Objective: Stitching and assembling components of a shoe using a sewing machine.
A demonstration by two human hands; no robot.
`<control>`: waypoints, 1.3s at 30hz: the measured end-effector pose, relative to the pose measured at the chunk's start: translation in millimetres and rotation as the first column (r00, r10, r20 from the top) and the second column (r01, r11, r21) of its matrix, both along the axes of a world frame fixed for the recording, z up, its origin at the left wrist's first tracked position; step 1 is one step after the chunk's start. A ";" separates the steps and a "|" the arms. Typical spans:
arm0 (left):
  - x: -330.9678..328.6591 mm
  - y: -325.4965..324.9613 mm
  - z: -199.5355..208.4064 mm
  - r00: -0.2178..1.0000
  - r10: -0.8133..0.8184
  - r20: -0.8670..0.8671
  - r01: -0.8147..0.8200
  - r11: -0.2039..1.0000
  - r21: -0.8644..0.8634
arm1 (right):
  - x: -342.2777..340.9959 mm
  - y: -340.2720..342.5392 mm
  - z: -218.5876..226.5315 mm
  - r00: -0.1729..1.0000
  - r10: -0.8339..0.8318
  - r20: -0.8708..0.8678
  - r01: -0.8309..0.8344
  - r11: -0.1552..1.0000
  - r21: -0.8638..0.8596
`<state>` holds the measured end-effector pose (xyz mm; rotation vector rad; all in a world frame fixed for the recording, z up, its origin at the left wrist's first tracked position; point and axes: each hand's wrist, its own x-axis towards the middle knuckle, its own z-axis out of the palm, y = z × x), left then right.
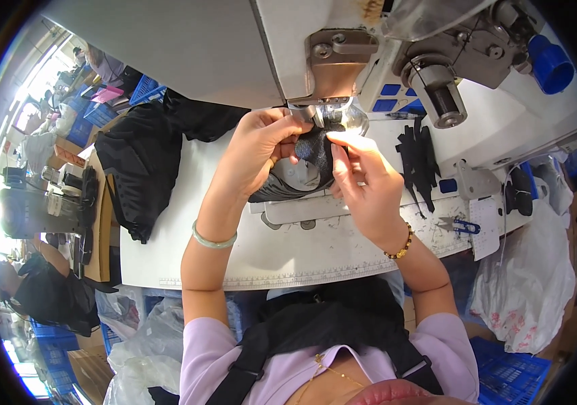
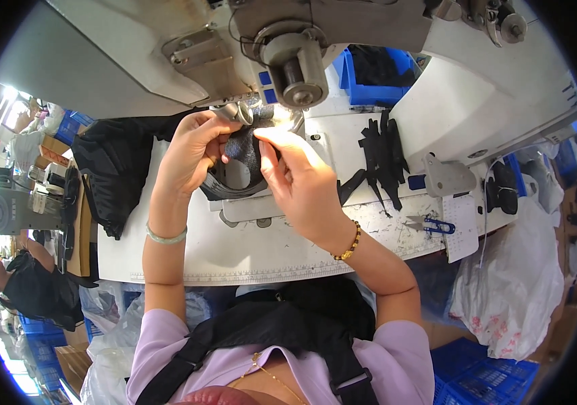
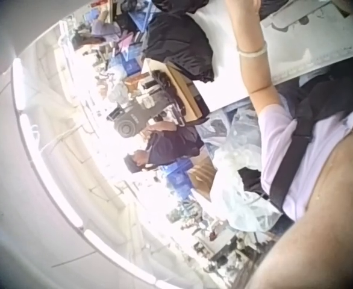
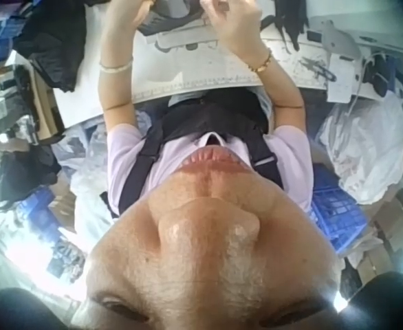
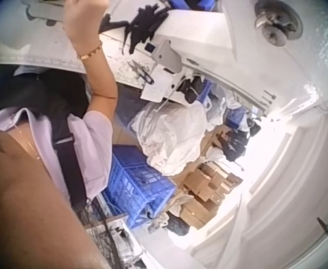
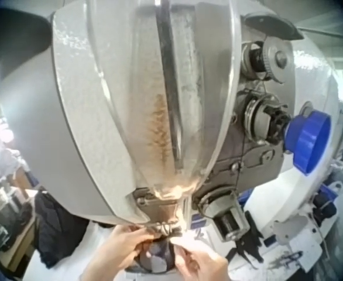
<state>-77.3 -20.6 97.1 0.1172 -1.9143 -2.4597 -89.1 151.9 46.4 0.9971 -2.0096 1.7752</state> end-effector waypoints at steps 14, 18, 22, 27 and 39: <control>-4.9 0.6 0.3 0.999 0.039 -0.038 -0.037 0.998 0.049 | 0.9 -3.6 9.9 0.930 0.156 0.332 -0.060 0.958 -0.282; -1.9 -0.7 1.7 0.999 0.015 -0.030 -0.014 0.999 0.036 | -3.0 -5.2 -0.6 0.972 0.105 0.208 -0.040 0.955 -0.295; 0.7 -1.8 0.0 0.999 0.010 -0.030 -0.009 0.999 0.032 | -0.6 -0.1 -5.3 0.986 0.102 0.132 -0.064 0.962 -0.267; 2.7 -3.9 1.6 0.997 -0.076 -0.018 0.076 0.997 -0.021 | 0.6 0.7 -8.2 0.988 0.109 0.111 -0.078 0.964 -0.254; -6.5 4.9 4.3 0.997 0.068 -0.042 -0.069 0.997 -0.023 | -9.7 0.8 -5.1 0.986 -0.066 0.154 0.096 0.976 -0.195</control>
